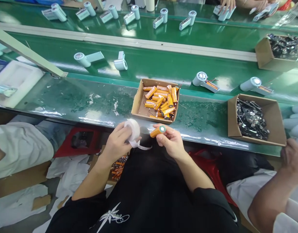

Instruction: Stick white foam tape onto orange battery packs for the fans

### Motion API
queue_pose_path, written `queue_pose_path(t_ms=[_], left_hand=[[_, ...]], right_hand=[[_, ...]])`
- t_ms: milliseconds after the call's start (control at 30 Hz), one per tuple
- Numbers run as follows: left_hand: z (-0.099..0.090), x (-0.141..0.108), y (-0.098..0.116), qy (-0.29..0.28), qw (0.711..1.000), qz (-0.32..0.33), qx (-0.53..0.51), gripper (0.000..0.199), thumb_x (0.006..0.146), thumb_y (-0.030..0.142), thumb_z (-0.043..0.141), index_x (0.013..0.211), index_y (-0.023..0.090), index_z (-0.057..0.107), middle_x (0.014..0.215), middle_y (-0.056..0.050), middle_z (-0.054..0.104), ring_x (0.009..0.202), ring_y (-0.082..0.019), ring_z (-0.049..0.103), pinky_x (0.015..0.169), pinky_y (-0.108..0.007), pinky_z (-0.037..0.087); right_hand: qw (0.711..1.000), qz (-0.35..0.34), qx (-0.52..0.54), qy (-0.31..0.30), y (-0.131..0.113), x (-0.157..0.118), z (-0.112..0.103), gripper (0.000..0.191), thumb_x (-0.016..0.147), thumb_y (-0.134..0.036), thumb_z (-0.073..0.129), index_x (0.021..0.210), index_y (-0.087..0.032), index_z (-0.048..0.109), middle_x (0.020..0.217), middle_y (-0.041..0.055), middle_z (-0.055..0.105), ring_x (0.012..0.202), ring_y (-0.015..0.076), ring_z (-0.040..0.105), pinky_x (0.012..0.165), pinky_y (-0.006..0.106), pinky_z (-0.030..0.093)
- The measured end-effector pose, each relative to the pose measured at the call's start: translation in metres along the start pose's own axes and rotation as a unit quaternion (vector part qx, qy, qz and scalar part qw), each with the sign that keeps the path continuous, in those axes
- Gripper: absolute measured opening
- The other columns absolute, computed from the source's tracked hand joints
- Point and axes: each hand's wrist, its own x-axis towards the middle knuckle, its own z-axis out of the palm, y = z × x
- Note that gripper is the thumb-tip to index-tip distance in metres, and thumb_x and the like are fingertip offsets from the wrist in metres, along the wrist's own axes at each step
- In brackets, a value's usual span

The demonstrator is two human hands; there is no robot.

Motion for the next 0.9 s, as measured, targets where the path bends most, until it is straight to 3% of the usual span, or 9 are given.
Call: queue_pose_path(t_ms=[167, 233, 400, 533, 600, 667, 733, 833, 900], left_hand=[[-0.011, 0.001, 0.009, -0.113, 0.989, 0.095, 0.026, 0.021, 0.099, 0.004, 0.052, 0.105, 0.015, 0.068, 0.102, -0.008, 0.072, 0.125, -0.028, 0.066, 0.115, -0.051, 0.053], [-0.011, 0.000, 0.011, -0.124, 0.986, 0.111, 0.027, 0.025, 0.099, 0.002, 0.054, 0.114, 0.015, 0.069, 0.107, -0.009, 0.073, 0.137, -0.030, 0.061, 0.117, -0.049, 0.054], [-0.007, 0.002, 0.012, -0.160, 0.969, 0.168, 0.087, 0.028, 0.098, 0.005, 0.060, 0.123, 0.013, 0.069, 0.113, -0.010, 0.075, 0.144, -0.033, 0.056, 0.115, -0.044, 0.057], [-0.008, 0.010, 0.015, -0.171, 0.954, 0.213, 0.120, 0.026, 0.100, 0.007, 0.057, 0.122, 0.010, 0.071, 0.118, -0.012, 0.075, 0.141, -0.032, 0.059, 0.115, -0.042, 0.056], [-0.008, 0.013, 0.018, -0.177, 0.949, 0.219, 0.144, 0.026, 0.101, 0.008, 0.055, 0.122, 0.010, 0.071, 0.118, -0.013, 0.076, 0.139, -0.031, 0.061, 0.113, -0.040, 0.057], [-0.008, 0.016, 0.022, -0.165, 0.948, 0.208, 0.177, 0.025, 0.102, 0.009, 0.055, 0.121, 0.011, 0.071, 0.113, -0.012, 0.076, 0.135, -0.033, 0.064, 0.104, -0.038, 0.062], [-0.005, 0.017, 0.027, -0.119, 0.955, 0.184, 0.199, 0.023, 0.102, 0.010, 0.057, 0.119, 0.012, 0.071, 0.106, -0.011, 0.077, 0.133, -0.035, 0.066, 0.096, -0.037, 0.065], [0.008, 0.016, 0.038, -0.026, 0.972, 0.147, 0.182, 0.017, 0.100, 0.016, 0.064, 0.114, 0.012, 0.072, 0.097, -0.009, 0.077, 0.135, -0.040, 0.063, 0.098, -0.040, 0.064], [0.020, 0.014, 0.049, 0.021, 0.981, 0.120, 0.149, 0.020, 0.098, 0.023, 0.070, 0.113, 0.011, 0.073, 0.093, -0.010, 0.077, 0.136, -0.042, 0.061, 0.099, -0.042, 0.065]], right_hand=[[0.977, -0.115, -0.180, 0.016, -0.020, 0.004, -0.008, 0.028, 0.091, -0.054, 0.078, 0.102, -0.028, 0.082, 0.110, 0.0084, 0.077, 0.107, 0.0296, 0.072, 0.098, 0.046, 0.060], [0.967, -0.121, -0.224, 0.004, -0.029, 0.004, -0.012, 0.024, 0.091, -0.047, 0.080, 0.107, -0.029, 0.082, 0.105, 0.0064, 0.080, 0.103, 0.0292, 0.076, 0.094, 0.043, 0.063], [0.936, -0.085, -0.339, -0.044, -0.047, 0.003, -0.019, 0.044, 0.095, -0.039, 0.077, 0.135, -0.022, 0.072, 0.097, 0.0032, 0.083, 0.077, 0.0213, 0.079, 0.077, 0.031, 0.064], [0.901, -0.060, -0.407, -0.140, -0.053, 0.007, -0.021, 0.021, 0.097, -0.031, 0.073, 0.116, -0.024, 0.079, 0.098, 0.0026, 0.083, 0.080, 0.0192, 0.079, 0.078, 0.026, 0.059], [0.910, -0.026, -0.388, -0.143, -0.045, 0.009, -0.018, 0.018, 0.097, -0.031, 0.073, 0.112, -0.023, 0.079, 0.093, 0.0019, 0.083, 0.079, 0.0190, 0.078, 0.078, 0.025, 0.059], [0.949, -0.004, -0.311, -0.055, -0.031, 0.008, -0.011, 0.027, 0.096, -0.036, 0.074, 0.118, -0.021, 0.075, 0.089, 0.0021, 0.082, 0.079, 0.0201, 0.078, 0.078, 0.028, 0.061], [0.980, -0.021, -0.174, 0.100, -0.013, 0.005, 0.003, 0.039, 0.095, -0.044, 0.073, 0.127, -0.021, 0.068, 0.096, 0.0045, 0.082, 0.087, 0.0229, 0.079, 0.082, 0.034, 0.064], [0.952, -0.095, 0.023, 0.290, 0.010, -0.003, 0.031, 0.050, 0.092, -0.052, 0.076, 0.132, -0.029, 0.058, 0.112, 0.0061, 0.080, 0.103, 0.0262, 0.079, 0.093, 0.046, 0.065], [0.934, -0.108, 0.083, 0.330, 0.015, -0.004, 0.041, 0.055, 0.086, -0.051, 0.083, 0.131, -0.032, 0.055, 0.114, 0.0043, 0.079, 0.107, 0.0263, 0.078, 0.098, 0.051, 0.064]])
